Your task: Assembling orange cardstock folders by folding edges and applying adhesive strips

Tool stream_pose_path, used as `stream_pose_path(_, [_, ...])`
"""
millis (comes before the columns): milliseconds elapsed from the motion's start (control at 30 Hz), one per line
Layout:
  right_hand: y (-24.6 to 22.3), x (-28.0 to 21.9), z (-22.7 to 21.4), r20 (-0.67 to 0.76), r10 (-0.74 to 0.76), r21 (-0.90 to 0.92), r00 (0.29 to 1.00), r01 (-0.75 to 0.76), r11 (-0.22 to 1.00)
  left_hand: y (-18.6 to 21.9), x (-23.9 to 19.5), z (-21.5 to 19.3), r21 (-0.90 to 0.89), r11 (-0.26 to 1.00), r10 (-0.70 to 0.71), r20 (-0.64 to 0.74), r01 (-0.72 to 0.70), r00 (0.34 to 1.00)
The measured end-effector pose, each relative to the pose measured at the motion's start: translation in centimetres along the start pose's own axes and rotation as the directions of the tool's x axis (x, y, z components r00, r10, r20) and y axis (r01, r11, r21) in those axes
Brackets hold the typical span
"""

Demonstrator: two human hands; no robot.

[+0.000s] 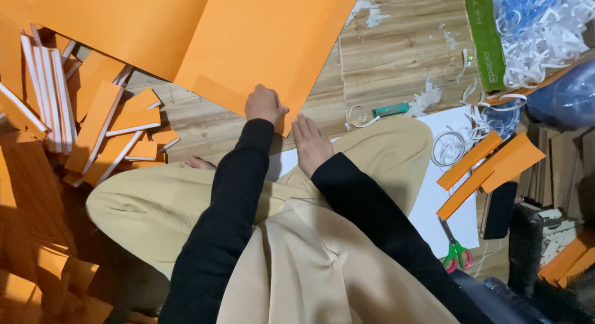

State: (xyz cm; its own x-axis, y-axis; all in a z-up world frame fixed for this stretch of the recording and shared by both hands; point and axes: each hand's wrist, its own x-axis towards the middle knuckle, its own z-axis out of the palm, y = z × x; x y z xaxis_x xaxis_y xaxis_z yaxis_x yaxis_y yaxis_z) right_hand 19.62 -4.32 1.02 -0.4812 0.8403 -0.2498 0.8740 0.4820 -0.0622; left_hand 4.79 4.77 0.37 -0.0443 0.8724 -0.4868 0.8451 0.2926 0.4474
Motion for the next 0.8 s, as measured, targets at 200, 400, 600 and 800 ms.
stream_pose_path(200, [-2.2, -1.9, -0.8, 0.018, -0.072, -0.044, 0.997, 0.073, 0.996, 0.1, 0.3, -0.1, 0.012, 1.0, -0.022, 0.042, 0.021, 0.999])
stream_pose_path(400, [-3.8, -3.6, -2.4, 0.095, -0.124, -0.051, 0.988, 0.13, 0.99, 0.6, -0.4, -0.1, 0.047, 0.998, -0.033, 0.01, 0.032, 0.999])
stream_pose_path(600, [-0.2, -1.4, -0.2, 0.074, -0.087, 0.328, 0.993, 0.058, 0.943, -0.1, -1.6, -1.5, 0.064, 0.98, 0.189, -0.027, -0.187, 0.982])
stream_pose_path(800, [0.8, 0.6, -6.4, 0.083, 0.034, 0.217, 0.996, -0.051, 0.975, -0.1, -2.8, -2.4, 0.134, 0.953, 0.266, 0.055, -0.271, 0.962])
